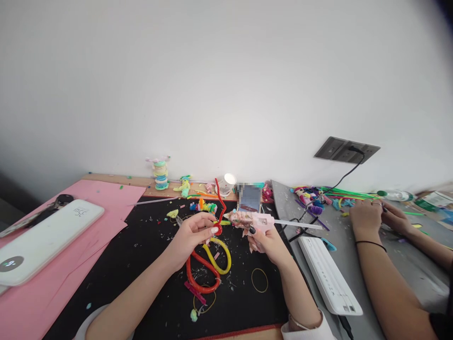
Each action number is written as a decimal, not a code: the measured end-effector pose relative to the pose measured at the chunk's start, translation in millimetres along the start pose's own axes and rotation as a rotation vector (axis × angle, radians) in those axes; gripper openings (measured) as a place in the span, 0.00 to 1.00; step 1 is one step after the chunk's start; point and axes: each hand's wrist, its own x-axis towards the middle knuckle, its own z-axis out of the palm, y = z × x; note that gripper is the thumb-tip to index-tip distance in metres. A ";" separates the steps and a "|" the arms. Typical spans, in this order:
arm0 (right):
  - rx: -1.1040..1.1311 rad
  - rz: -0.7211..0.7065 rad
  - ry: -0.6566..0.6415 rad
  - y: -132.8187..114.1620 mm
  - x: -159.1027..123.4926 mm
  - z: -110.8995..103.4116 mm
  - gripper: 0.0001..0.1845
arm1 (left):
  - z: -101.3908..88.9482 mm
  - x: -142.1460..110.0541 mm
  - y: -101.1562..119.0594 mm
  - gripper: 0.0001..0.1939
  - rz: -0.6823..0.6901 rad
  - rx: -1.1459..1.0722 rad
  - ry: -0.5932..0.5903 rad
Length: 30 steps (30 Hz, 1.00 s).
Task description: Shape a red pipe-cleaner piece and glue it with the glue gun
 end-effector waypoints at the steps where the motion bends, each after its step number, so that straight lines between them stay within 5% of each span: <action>1: -0.004 0.006 -0.004 -0.3 -0.2 0.2 0.16 | -0.5 0.1 -0.6 0.14 0.001 0.001 0.001; 30: 0.004 0.032 -0.034 -2.1 -1.4 -0.1 0.16 | -0.6 0.3 -0.6 0.13 0.004 -0.004 -0.006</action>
